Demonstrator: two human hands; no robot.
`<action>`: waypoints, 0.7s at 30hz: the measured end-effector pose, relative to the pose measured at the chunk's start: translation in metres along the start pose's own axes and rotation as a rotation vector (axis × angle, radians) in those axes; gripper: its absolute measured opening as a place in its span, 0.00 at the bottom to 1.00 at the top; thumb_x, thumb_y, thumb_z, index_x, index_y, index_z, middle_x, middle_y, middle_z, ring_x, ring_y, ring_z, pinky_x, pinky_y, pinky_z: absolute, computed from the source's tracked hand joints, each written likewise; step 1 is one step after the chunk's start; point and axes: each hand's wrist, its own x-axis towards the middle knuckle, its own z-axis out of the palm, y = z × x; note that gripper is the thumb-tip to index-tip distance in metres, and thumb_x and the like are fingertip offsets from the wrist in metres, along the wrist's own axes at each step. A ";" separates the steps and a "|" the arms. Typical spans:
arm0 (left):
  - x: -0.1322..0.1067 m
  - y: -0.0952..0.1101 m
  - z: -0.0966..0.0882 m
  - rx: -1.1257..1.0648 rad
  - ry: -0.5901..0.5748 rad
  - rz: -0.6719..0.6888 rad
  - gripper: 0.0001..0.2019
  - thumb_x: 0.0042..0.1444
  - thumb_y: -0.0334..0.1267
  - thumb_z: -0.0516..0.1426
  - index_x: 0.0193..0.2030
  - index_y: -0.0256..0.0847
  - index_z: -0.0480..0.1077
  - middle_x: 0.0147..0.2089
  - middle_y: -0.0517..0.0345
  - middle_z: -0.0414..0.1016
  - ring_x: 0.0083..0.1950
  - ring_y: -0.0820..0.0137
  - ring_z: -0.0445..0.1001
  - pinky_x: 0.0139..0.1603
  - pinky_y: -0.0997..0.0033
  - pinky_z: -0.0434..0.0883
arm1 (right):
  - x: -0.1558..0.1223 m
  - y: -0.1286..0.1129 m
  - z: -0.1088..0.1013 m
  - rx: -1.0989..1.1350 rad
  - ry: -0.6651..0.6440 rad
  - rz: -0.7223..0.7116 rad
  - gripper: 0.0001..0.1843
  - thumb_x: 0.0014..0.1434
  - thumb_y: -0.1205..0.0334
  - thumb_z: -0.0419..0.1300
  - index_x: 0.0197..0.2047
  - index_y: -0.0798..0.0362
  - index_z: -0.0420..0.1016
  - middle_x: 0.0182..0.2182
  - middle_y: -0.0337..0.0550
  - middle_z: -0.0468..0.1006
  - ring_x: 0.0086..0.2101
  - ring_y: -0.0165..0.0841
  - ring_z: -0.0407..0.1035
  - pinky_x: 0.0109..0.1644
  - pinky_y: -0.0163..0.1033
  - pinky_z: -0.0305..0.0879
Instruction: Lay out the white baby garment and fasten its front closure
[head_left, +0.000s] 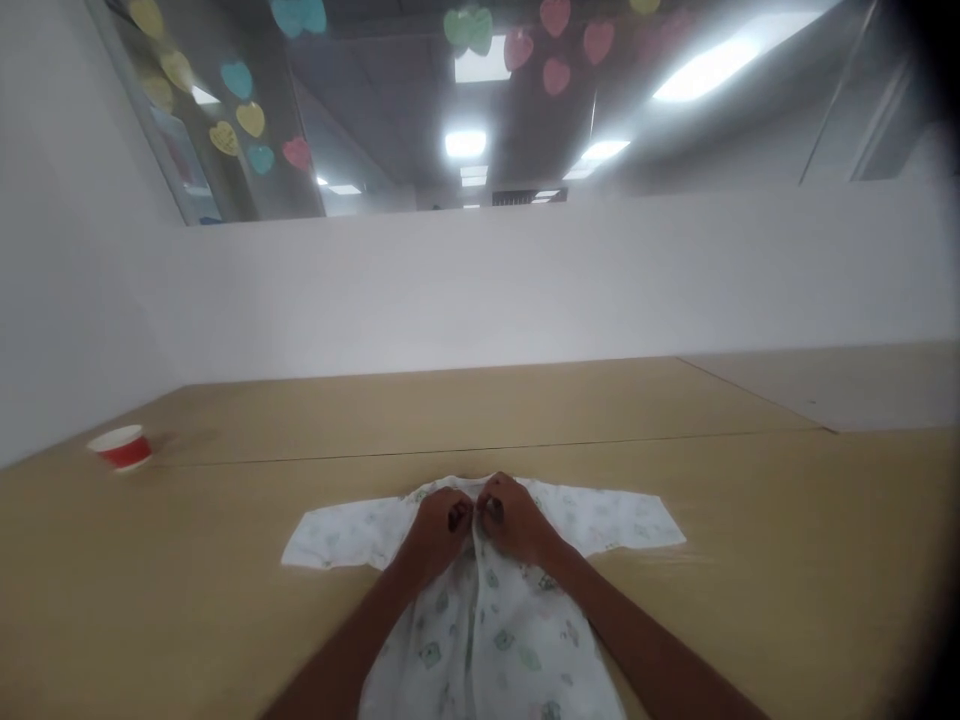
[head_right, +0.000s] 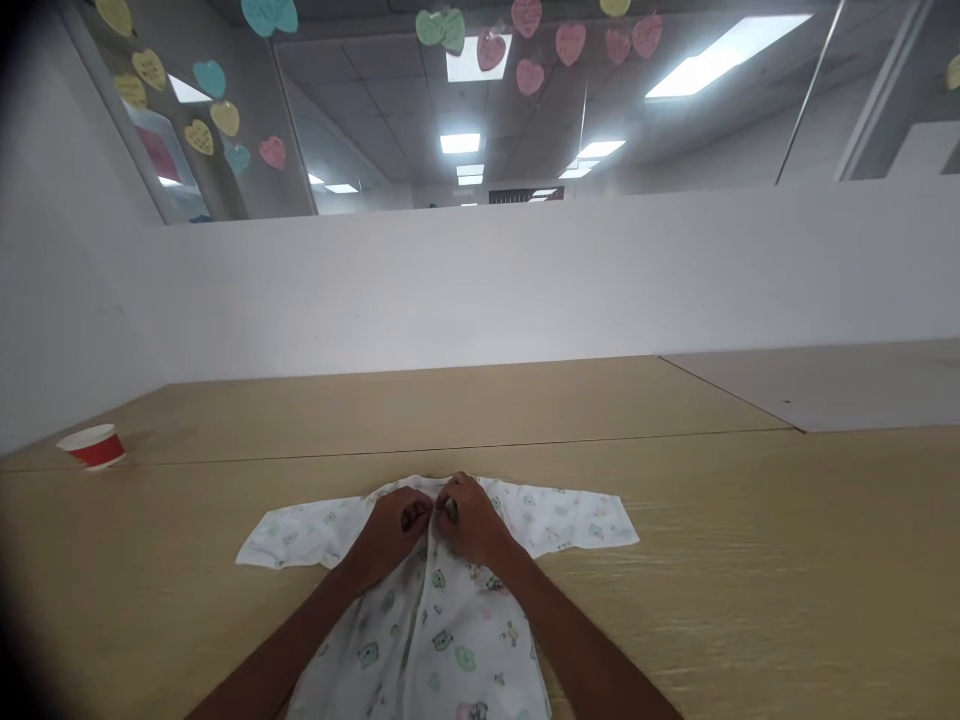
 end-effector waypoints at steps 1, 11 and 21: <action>0.000 0.001 0.000 0.008 0.002 0.004 0.08 0.55 0.31 0.52 0.36 0.34 0.73 0.34 0.56 0.70 0.36 0.71 0.66 0.39 0.71 0.61 | 0.000 -0.001 -0.001 0.014 -0.007 0.001 0.10 0.51 0.76 0.54 0.35 0.57 0.72 0.37 0.44 0.66 0.39 0.30 0.62 0.44 0.35 0.59; 0.002 -0.001 0.001 0.078 -0.038 0.080 0.10 0.58 0.32 0.50 0.32 0.34 0.71 0.33 0.53 0.67 0.37 0.69 0.64 0.40 0.69 0.58 | 0.001 -0.001 0.000 -0.021 -0.026 -0.029 0.10 0.52 0.78 0.52 0.36 0.57 0.70 0.35 0.42 0.66 0.38 0.30 0.61 0.43 0.35 0.57; 0.002 -0.008 0.007 0.107 -0.031 0.077 0.11 0.60 0.31 0.48 0.30 0.32 0.68 0.33 0.54 0.65 0.36 0.70 0.62 0.39 0.69 0.56 | -0.002 -0.004 0.004 -0.078 0.072 0.038 0.06 0.49 0.74 0.57 0.30 0.58 0.73 0.35 0.44 0.64 0.33 0.28 0.61 0.38 0.35 0.60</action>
